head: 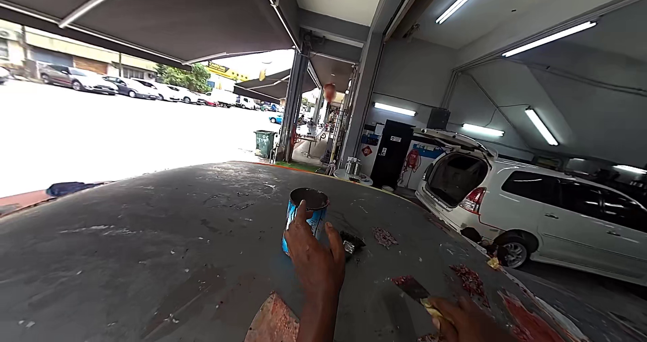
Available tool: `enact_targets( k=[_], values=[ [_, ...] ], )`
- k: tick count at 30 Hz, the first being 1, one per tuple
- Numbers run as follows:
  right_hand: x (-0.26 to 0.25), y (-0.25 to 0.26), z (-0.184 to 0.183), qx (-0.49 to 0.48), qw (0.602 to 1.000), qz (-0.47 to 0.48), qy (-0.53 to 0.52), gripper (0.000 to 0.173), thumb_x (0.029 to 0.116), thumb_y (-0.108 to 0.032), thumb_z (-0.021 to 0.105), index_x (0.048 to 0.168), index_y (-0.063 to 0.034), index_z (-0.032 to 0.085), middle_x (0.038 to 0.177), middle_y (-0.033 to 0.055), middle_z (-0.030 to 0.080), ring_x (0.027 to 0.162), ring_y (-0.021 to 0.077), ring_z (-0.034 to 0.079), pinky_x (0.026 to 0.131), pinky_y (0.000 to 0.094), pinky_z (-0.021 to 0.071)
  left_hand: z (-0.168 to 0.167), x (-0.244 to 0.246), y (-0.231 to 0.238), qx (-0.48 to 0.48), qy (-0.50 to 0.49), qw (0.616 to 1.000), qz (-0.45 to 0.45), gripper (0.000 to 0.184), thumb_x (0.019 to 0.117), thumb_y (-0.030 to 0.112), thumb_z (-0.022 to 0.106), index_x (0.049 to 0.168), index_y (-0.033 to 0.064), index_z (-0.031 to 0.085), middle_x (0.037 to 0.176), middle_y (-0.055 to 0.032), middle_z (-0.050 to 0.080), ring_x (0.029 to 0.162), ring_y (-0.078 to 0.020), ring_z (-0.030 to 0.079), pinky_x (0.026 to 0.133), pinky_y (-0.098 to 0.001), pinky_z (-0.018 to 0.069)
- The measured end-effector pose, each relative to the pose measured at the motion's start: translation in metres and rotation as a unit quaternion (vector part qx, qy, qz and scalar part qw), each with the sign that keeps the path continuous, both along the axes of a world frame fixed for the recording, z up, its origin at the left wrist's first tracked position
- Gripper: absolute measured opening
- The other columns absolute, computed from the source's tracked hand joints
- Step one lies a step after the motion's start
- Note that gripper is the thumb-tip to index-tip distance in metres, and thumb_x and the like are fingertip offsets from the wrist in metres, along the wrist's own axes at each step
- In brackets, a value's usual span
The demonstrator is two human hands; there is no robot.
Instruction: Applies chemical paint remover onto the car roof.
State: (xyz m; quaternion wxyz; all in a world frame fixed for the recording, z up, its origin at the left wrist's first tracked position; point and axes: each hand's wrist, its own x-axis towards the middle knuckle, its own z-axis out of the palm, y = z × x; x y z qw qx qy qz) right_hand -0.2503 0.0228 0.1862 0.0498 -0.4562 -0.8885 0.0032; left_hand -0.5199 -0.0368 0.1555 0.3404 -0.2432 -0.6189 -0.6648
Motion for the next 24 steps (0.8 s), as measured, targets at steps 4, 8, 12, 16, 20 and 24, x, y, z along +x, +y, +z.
enact_targets(
  k=[4, 8, 12, 16, 20, 24],
  values=[
    [-0.04, 0.07, 0.0, -0.015, 0.999, -0.018, -0.043, 0.037, 0.1052, -0.036, 0.052, 0.132, -0.0181, 0.07, 0.124, 0.0178, 0.068, 0.114, 0.037, 0.067, 0.091, 0.0576, 0.055, 0.001, -0.001, 0.0, -0.004, -0.002, 1.0, 0.004, 0.064, 0.0898, 0.03, 0.057, 0.147, 0.0016, 0.048, 0.118, -0.0123, 0.064, 0.098, -0.025, 0.061, 0.082, -0.0448, 0.0518],
    [-0.077, 0.115, 0.004, -0.056, 0.996, -0.018, -0.07, 0.033, 0.1046, -0.032, 0.051, 0.125, -0.0143, 0.071, 0.119, 0.0141, 0.072, 0.114, 0.0334, 0.068, 0.092, 0.0573, 0.0545, 0.0, -0.001, 0.002, -0.005, 0.007, 1.0, 0.013, 0.063, 0.0904, 0.031, 0.057, 0.145, 0.0011, 0.051, 0.118, -0.0113, 0.064, 0.099, -0.0224, 0.061, 0.084, -0.0417, 0.0529],
    [-0.107, 0.148, 0.024, -0.078, 0.989, -0.007, -0.122, 0.031, 0.1016, -0.031, 0.055, 0.117, -0.0091, 0.072, 0.116, 0.0176, 0.071, 0.112, 0.0354, 0.068, 0.091, 0.0599, 0.0537, -0.001, 0.001, 0.001, -0.007, 0.018, 1.0, 0.023, 0.062, 0.0903, 0.031, 0.058, 0.144, 0.0004, 0.051, 0.117, -0.0105, 0.065, 0.097, -0.0203, 0.06, 0.083, -0.0391, 0.0526],
    [-0.125, 0.164, 0.039, -0.077, 0.982, 0.014, -0.169, 0.031, 0.1008, -0.031, 0.056, 0.108, -0.0061, 0.072, 0.109, 0.019, 0.071, 0.106, 0.0366, 0.068, 0.086, 0.0609, 0.053, 0.0, 0.002, 0.003, -0.013, 0.021, 0.999, 0.026, 0.062, 0.09, 0.031, 0.058, 0.144, 0.0001, 0.051, 0.117, -0.0099, 0.064, 0.096, -0.0192, 0.059, 0.082, -0.0378, 0.0515],
    [-0.129, 0.164, 0.027, -0.075, 0.987, -0.024, -0.139, 0.03, 0.1013, -0.029, 0.055, 0.111, -0.0048, 0.07, 0.112, 0.0199, 0.07, 0.108, 0.0366, 0.068, 0.087, 0.0595, 0.0543, -0.001, 0.005, 0.003, -0.021, 0.02, 0.999, 0.018, 0.062, 0.0905, 0.032, 0.058, 0.144, 0.0008, 0.051, 0.117, -0.0094, 0.064, 0.097, -0.0199, 0.06, 0.082, -0.0383, 0.052],
    [-0.135, 0.182, 0.015, -0.069, 0.995, -0.035, -0.067, 0.031, 0.1018, -0.029, 0.054, 0.109, -0.0054, 0.072, 0.111, 0.0195, 0.071, 0.107, 0.0361, 0.069, 0.088, 0.0586, 0.0543, -0.001, 0.004, 0.002, -0.019, 0.021, 0.999, 0.022, 0.06, 0.0897, 0.031, 0.059, 0.141, 0.0003, 0.054, 0.118, -0.0095, 0.064, 0.096, -0.019, 0.06, 0.083, -0.0369, 0.053]
  ],
)
